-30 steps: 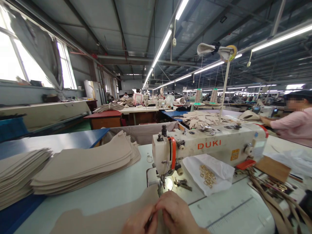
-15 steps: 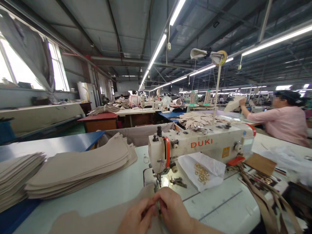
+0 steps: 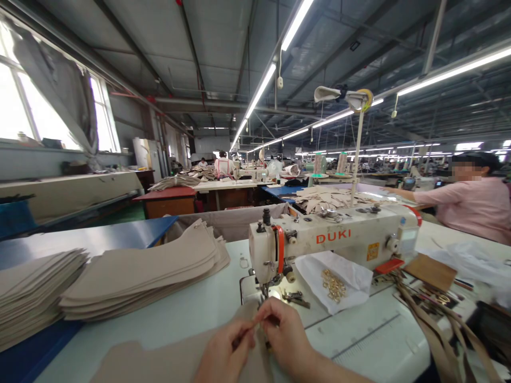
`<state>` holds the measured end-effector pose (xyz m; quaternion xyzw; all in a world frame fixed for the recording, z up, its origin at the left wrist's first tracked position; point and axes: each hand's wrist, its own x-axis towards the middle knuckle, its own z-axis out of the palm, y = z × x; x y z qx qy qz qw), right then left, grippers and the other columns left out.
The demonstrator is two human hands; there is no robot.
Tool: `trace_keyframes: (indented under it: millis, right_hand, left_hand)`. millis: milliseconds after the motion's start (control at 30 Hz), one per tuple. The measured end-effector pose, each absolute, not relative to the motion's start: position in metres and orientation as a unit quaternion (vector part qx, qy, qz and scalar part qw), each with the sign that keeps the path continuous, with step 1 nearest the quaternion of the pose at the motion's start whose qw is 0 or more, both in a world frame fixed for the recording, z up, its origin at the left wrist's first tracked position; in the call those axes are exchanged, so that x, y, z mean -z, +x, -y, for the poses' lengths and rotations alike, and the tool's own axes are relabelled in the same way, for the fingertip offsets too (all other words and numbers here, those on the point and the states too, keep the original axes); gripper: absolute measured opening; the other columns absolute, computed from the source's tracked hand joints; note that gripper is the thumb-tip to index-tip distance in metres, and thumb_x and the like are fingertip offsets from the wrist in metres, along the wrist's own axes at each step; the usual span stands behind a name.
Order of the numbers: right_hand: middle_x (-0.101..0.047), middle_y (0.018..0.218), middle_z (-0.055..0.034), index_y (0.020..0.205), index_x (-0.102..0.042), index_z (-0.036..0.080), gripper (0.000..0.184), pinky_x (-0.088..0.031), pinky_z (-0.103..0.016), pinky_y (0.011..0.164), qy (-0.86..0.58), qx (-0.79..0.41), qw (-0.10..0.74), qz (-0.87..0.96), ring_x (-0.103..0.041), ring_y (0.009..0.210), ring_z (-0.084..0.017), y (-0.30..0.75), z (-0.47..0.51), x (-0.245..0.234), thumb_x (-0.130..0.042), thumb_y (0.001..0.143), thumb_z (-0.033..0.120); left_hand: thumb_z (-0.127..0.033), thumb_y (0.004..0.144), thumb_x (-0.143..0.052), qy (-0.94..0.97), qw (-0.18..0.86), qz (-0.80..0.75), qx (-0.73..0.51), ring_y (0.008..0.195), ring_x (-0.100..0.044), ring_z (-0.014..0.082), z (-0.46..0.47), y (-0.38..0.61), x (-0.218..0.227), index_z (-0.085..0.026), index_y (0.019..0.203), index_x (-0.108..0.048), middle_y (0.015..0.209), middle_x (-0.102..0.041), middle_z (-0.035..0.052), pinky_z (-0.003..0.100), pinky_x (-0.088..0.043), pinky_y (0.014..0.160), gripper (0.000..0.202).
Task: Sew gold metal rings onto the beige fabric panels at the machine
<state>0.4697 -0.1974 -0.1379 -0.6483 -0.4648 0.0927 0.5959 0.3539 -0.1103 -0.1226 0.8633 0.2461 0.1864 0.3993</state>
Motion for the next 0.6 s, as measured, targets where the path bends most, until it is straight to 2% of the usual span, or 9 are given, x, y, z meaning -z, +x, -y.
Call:
trace_keyframes:
  millis: [100,200,367,467,600]
  right_hand:
    - [-0.062,0.070,-0.0004,0.072,-0.061,0.017,0.025,-0.043,-0.022,0.063,-0.643,-0.085,0.589,0.481,-0.058,0.067,-0.015,0.466,0.201,0.136,-0.043,0.066,0.001]
    - [-0.062,0.070,-0.0011,0.072,-0.060,0.017,0.024,-0.042,-0.022,0.063,-0.651,-0.067,0.576,0.490,-0.058,0.068,-0.015,0.460,0.201,0.131,-0.043,0.068,0.001]
    - [-0.058,0.065,0.0014,0.073,-0.057,0.019,0.022,-0.043,-0.022,0.062,-0.633,-0.086,0.592,0.491,-0.057,0.064,-0.014,0.454,0.194,0.128,-0.044,0.070,0.002]
    - [-0.059,0.072,0.0007,0.076,-0.056,0.019,0.025,-0.045,-0.023,0.066,-0.624,-0.121,0.612,0.471,-0.059,0.071,-0.015,0.455,0.191,0.130,-0.043,0.066,0.000]
    - [-0.060,0.077,-0.0007,0.075,-0.056,0.018,0.020,-0.045,-0.024,0.066,-0.614,-0.190,0.642,0.419,-0.059,0.074,-0.016,0.460,0.191,0.132,-0.048,0.064,0.003]
  left_hand:
    - [-0.036,0.075,-0.042,0.836,0.442,-0.262,-0.192,0.054,-0.052,0.0169,0.111,0.356,0.121,-0.020,0.074,-0.061,0.061,-0.058,-0.0006,0.025,-0.038,0.054,0.025]
    - [-0.037,0.069,-0.044,0.809,0.485,-0.271,-0.192,0.050,-0.048,0.0154,0.110,0.359,0.118,-0.019,0.070,-0.061,0.057,-0.056,-0.0012,0.025,-0.036,0.051,0.025]
    - [-0.042,0.063,-0.046,0.767,0.549,-0.274,-0.186,0.044,-0.044,0.0130,0.103,0.362,0.120,-0.016,0.073,-0.062,0.054,-0.053,-0.0020,0.024,-0.033,0.046,0.032]
    - [-0.043,0.065,-0.045,0.767,0.546,-0.283,-0.184,0.043,-0.044,0.0131,0.104,0.360,0.121,-0.017,0.075,-0.061,0.051,-0.049,-0.0038,0.024,-0.034,0.046,0.032]
    - [-0.039,0.071,-0.043,0.803,0.488,-0.275,-0.206,0.049,-0.050,0.0145,0.110,0.354,0.117,-0.020,0.066,-0.055,0.052,-0.050,-0.0032,0.024,-0.037,0.051,0.023]
